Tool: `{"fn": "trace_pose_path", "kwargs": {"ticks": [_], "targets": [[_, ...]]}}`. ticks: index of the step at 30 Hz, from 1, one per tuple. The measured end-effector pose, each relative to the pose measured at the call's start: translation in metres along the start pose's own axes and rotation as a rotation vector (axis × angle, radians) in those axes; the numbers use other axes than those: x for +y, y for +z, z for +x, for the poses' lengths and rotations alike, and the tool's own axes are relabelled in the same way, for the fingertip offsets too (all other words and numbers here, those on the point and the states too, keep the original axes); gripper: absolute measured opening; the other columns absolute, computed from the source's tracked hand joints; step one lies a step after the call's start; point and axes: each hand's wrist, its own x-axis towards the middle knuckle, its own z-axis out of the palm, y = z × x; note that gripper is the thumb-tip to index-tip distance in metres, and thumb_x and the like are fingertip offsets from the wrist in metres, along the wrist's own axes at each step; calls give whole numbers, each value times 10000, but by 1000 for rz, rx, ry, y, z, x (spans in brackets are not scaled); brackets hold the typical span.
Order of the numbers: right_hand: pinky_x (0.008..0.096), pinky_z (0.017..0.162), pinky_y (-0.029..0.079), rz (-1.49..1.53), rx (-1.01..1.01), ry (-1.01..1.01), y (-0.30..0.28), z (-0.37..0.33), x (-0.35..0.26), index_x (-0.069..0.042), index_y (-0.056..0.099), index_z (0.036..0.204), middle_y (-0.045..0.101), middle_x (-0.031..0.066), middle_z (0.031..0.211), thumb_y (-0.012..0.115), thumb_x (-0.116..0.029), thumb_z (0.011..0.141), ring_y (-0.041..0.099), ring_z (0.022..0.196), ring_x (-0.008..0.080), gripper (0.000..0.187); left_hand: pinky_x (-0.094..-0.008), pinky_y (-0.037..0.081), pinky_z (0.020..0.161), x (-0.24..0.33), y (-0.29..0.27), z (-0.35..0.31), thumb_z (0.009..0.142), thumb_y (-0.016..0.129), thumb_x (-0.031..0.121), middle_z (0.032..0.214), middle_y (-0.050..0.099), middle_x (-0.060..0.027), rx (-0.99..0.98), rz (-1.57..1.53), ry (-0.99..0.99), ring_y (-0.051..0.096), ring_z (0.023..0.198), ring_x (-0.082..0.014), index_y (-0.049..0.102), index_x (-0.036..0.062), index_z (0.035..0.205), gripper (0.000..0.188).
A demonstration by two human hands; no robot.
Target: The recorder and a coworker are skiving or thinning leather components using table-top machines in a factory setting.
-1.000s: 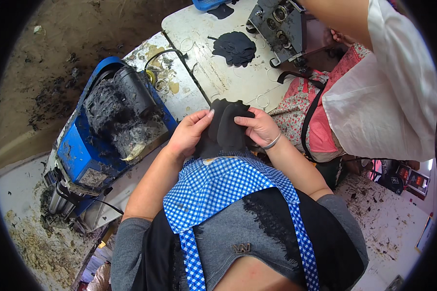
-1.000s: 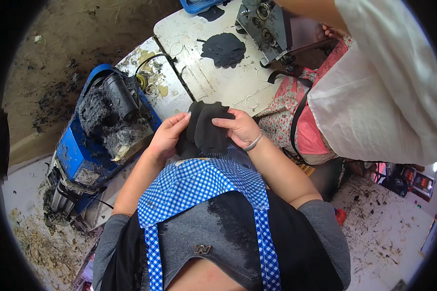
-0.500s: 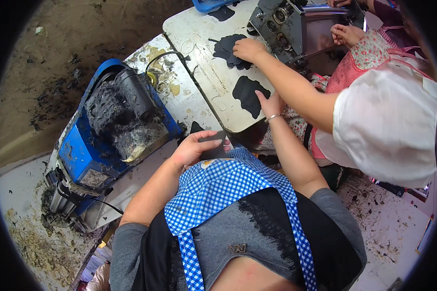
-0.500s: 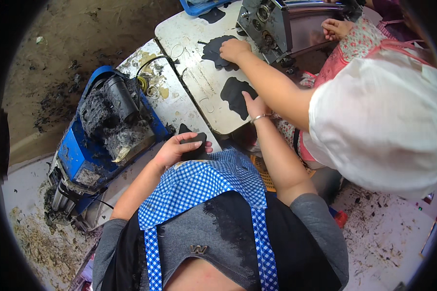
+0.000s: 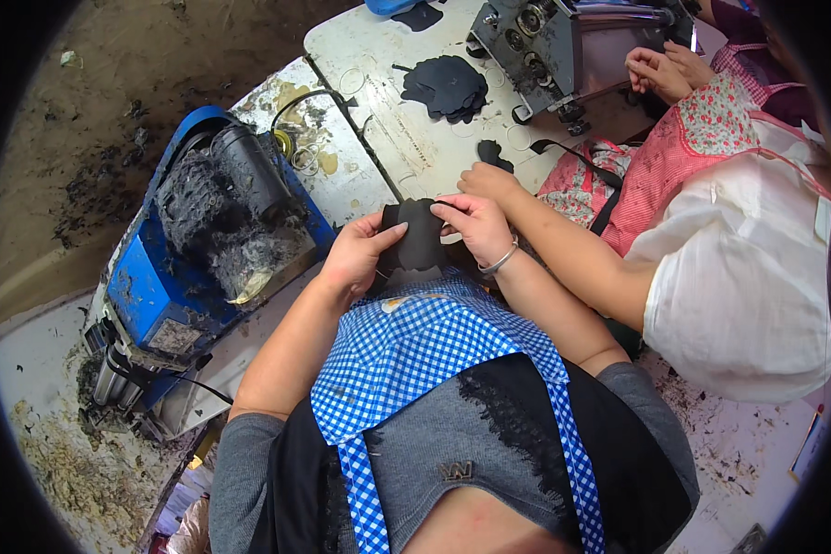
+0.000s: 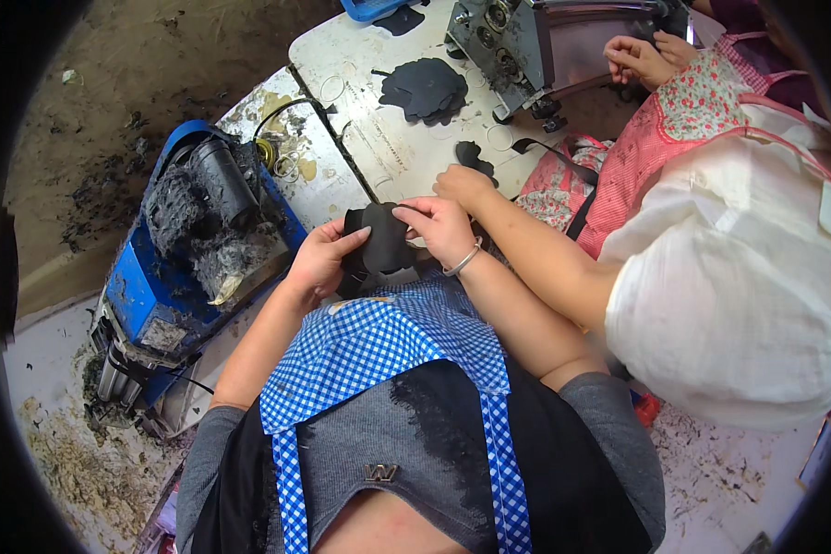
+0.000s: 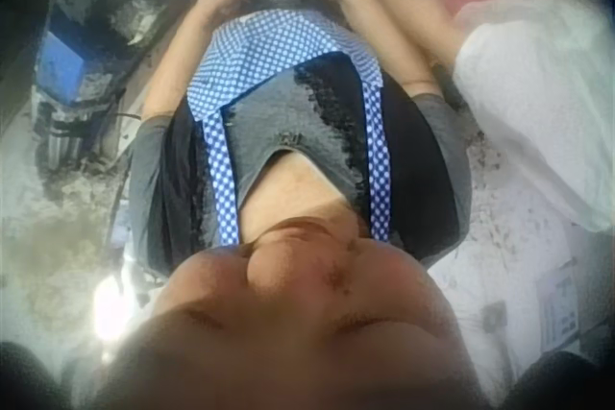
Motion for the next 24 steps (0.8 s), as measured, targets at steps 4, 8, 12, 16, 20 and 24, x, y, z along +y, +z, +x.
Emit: {"fn": "trace_pose_path", "kwargs": {"ticks": [4,8,12,16,20,24], "targets": [[206,613,492,18,90,-11,0,0,5,-2,631,1070,651,31,866,595,-114,862,603,724,84,239,-280,543,677,-7,-1,3,877,572,75,905,648,-99,161,-58,66,637,760,-157,586,-32,1027,185],[205,620,496,210,119,-3,-8,-10,-14,6,625,1061,653,35,878,565,-77,873,606,702,74,214,-285,547,656,-6,-10,2,869,588,81,872,650,-96,230,31,176,640,739,-167,589,-31,1003,175],[180,595,484,366,-68,86,-1,-20,-25,35,605,1032,657,62,838,615,-27,828,612,671,77,214,-292,540,680,-7,-3,3,864,601,102,901,643,-95,290,105,193,633,768,-169,581,-19,1020,199],[244,568,487,-448,204,-186,15,-22,-28,0,611,1052,670,84,784,645,-58,807,653,684,145,254,-288,524,716,-2,11,1,865,608,125,964,633,-89,144,-140,53,622,825,-162,574,0,1061,235],[262,575,490,-777,356,-713,22,-19,-22,-59,615,1092,660,142,802,634,-32,797,647,652,192,297,-289,510,775,-5,15,-4,854,629,129,1037,609,-90,17,60,155,603,903,-152,521,0,1131,324],[276,602,501,-845,301,-770,22,-17,-16,-57,599,1123,662,158,822,600,-21,818,665,705,209,307,-294,532,755,-6,11,-2,795,658,13,1020,618,-102,78,91,162,622,874,-176,515,-7,1130,365]]}}
